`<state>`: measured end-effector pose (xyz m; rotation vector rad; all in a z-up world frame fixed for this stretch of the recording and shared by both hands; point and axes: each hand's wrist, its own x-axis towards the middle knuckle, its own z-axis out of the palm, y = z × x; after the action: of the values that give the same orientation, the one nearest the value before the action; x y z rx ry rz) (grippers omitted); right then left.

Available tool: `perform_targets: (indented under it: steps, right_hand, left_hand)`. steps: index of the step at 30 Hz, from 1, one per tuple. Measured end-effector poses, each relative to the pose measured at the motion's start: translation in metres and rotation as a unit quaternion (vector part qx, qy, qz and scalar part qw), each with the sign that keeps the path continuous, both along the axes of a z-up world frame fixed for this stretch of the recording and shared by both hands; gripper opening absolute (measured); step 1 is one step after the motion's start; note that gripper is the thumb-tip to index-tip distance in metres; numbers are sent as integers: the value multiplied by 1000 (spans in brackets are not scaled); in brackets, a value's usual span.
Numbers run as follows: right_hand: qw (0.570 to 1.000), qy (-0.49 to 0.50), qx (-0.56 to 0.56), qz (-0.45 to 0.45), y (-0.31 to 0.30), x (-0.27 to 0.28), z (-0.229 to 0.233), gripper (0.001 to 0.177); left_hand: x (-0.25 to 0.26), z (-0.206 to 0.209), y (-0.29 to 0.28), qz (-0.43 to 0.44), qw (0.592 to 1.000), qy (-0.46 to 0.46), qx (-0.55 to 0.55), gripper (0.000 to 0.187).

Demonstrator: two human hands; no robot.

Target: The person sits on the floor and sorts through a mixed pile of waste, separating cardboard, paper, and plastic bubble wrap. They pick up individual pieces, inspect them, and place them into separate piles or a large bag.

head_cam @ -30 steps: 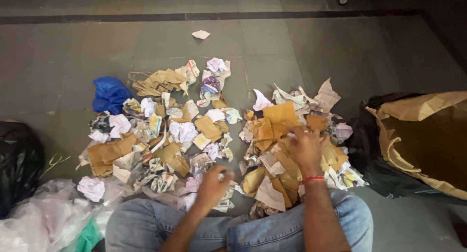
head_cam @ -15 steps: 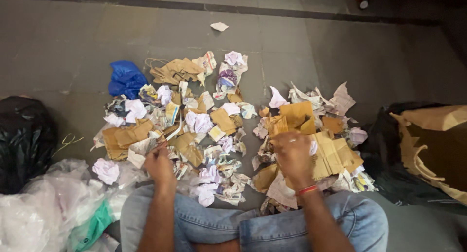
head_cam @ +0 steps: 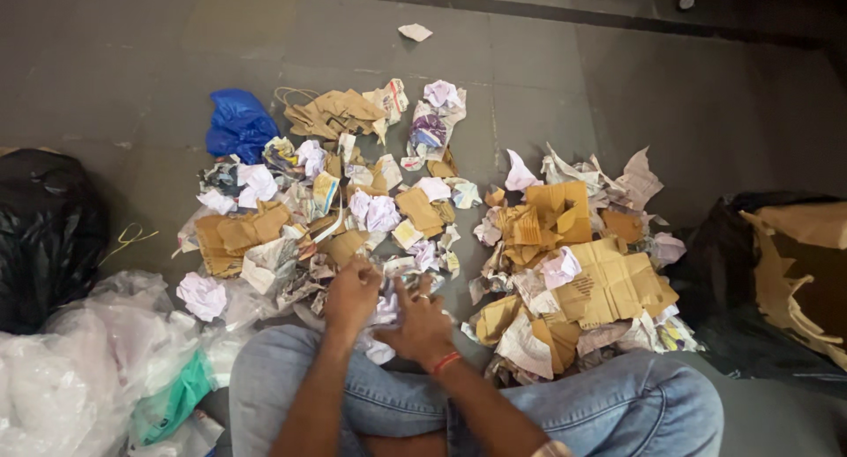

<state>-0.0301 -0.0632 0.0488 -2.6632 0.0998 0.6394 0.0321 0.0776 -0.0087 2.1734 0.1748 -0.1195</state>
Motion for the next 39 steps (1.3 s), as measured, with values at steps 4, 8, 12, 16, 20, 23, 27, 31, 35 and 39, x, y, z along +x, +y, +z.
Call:
perform_targets:
  steps: [4, 8, 12, 16, 20, 23, 27, 31, 35, 39]
  right_hand:
    - [996, -78, 25, 18, 8, 5, -22, 99]
    - [993, -111, 37, 30, 6, 8, -44, 95]
    - [973, -152, 170, -40, -7, 2, -69, 81]
    - [911, -239, 324, -85, -28, 7, -92, 69]
    - [715, -95, 627, -294, -46, 19, -100, 53]
    - [614, -86, 717, -318, -67, 29, -85, 56]
    - [572, -76, 757, -307, -94, 33, -50, 61]
    - [558, -71, 768, -305, -118, 33, -19, 66]
    - [533, -25, 783, -319, -146, 23, -1, 67]
    - [475, -15, 824, -310, -165, 12, 10, 64]
  left_hand:
    - [3, 9, -4, 24, 999, -40, -26, 32]
    - [2, 5, -2, 43, 998, -44, -22, 32]
    - [3, 0, -2, 42, 997, -53, -41, 31]
    - [3, 1, -4, 32, 996, -50, -63, 33]
    - [0, 5, -8, 31, 996, -58, -57, 33]
    - [-3, 9, -10, 20, 997, -63, -42, 34]
    - [-9, 14, -17, -30, 994, -86, -64, 31]
    - [-21, 28, -24, -122, 992, -29, -3, 33]
    - [-41, 37, -32, -344, 910, 72, 218, 87]
    - [-74, 18, -43, -421, 862, 110, 262, 110]
